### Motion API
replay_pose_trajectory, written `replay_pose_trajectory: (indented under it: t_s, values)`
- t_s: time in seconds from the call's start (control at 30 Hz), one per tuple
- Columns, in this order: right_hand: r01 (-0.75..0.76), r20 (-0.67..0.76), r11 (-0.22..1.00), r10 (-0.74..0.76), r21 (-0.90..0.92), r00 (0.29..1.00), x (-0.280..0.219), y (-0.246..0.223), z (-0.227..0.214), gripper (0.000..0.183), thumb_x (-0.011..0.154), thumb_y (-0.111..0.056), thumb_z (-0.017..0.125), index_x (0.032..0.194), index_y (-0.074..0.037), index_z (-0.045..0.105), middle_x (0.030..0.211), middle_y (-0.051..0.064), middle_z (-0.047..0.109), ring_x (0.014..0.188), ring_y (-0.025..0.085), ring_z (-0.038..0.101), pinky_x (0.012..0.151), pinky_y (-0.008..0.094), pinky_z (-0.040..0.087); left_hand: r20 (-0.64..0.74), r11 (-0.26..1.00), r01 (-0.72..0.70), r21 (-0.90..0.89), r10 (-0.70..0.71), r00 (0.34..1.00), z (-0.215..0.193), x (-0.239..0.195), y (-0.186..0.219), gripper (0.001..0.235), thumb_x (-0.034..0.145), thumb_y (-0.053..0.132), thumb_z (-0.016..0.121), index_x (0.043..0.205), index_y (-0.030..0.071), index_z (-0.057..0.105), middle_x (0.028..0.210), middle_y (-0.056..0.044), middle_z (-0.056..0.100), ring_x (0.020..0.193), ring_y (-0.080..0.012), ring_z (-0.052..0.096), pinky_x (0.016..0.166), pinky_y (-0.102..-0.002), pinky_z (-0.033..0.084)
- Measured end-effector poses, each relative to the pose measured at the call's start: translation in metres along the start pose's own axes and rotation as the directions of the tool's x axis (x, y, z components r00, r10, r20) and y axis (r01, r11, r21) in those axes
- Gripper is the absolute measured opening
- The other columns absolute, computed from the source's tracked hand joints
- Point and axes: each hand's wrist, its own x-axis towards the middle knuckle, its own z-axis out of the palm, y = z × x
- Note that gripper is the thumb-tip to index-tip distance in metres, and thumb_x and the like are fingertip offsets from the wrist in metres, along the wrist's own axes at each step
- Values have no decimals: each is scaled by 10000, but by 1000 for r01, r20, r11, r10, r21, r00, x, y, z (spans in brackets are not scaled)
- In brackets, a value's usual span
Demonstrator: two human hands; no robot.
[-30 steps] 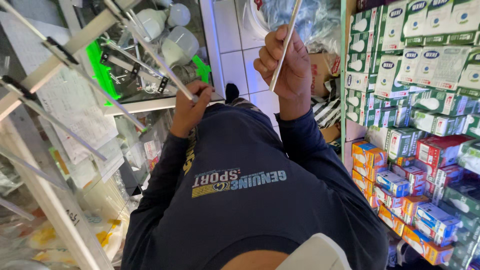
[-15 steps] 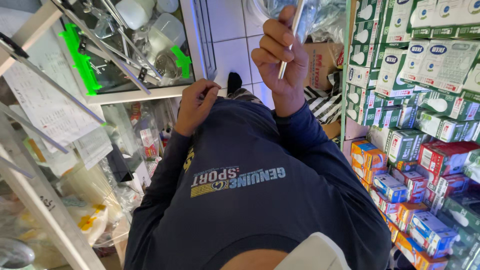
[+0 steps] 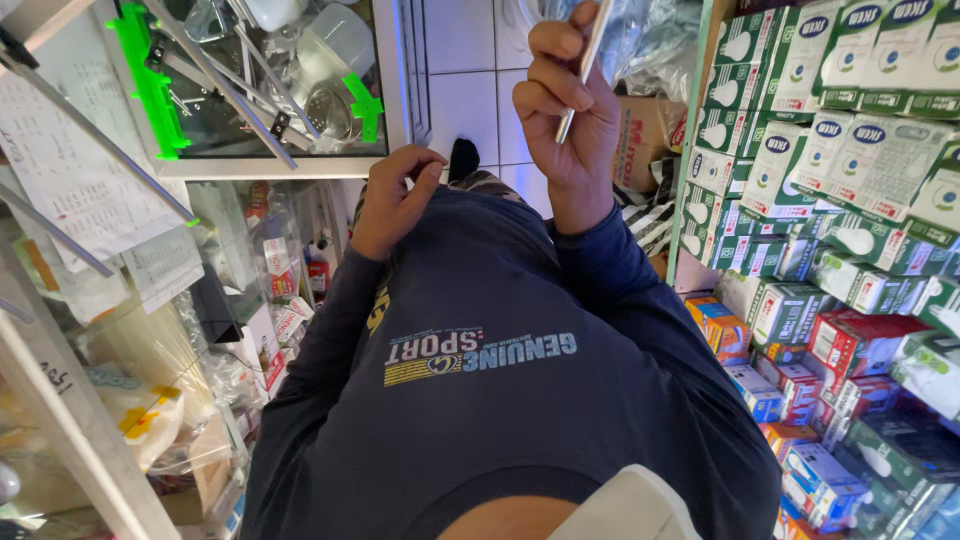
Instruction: The person assembles a metal antenna by hand, sliding and fitting various aluminum elements onto a central boom and securing them.
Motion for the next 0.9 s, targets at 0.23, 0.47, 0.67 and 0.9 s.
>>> replay_pose_trajectory:
  t_s: [0.23, 0.47, 0.67, 0.9]
  values:
    - [1, -89, 1000, -2, -3, 996, 4, 1, -9, 259, 1149, -98, 479, 1389, -92, 576, 1221, -7, 568, 785, -35, 544, 771, 144, 422, 1, 999, -5, -48, 5, 1000, -6, 2, -9, 128, 1028, 87, 640, 1065, -27, 687, 852, -69, 661, 745, -109, 591, 707, -267, 497]
    - [-12, -114, 1000, 13, 2, 993, 8, 4, -18, 270, 1174, -96, 439, 1403, -93, 581, 1226, 0, 597, 758, -44, 542, 748, 135, 423, -4, 996, 18, -86, -18, 1000, -12, 3, -8, 140, 1033, 93, 641, 1071, -33, 688, 876, -70, 670, 762, -107, 611, 717, -263, 505]
    - [-20, -148, 999, 14, -41, 989, 14, 7, -20, 265, 1175, -145, 432, 1391, -91, 575, 1157, -17, 599, 719, -38, 518, 718, 145, 406, -20, 997, 21, -79, -23, 1000, -15, 3, -12, 138, 1027, 92, 644, 1074, -27, 697, 878, -76, 677, 762, -114, 599, 716, -269, 501]
    - [-59, -283, 862, -100, -503, 954, 18, 17, -24, 337, 1176, -324, 424, 1329, -73, 588, 843, -7, 557, 537, 41, 354, 563, 225, 297, -43, 997, 22, -74, -25, 999, -15, 7, -23, 124, 1007, 110, 645, 1045, 5, 699, 886, -71, 690, 768, -132, 621, 700, -279, 503]
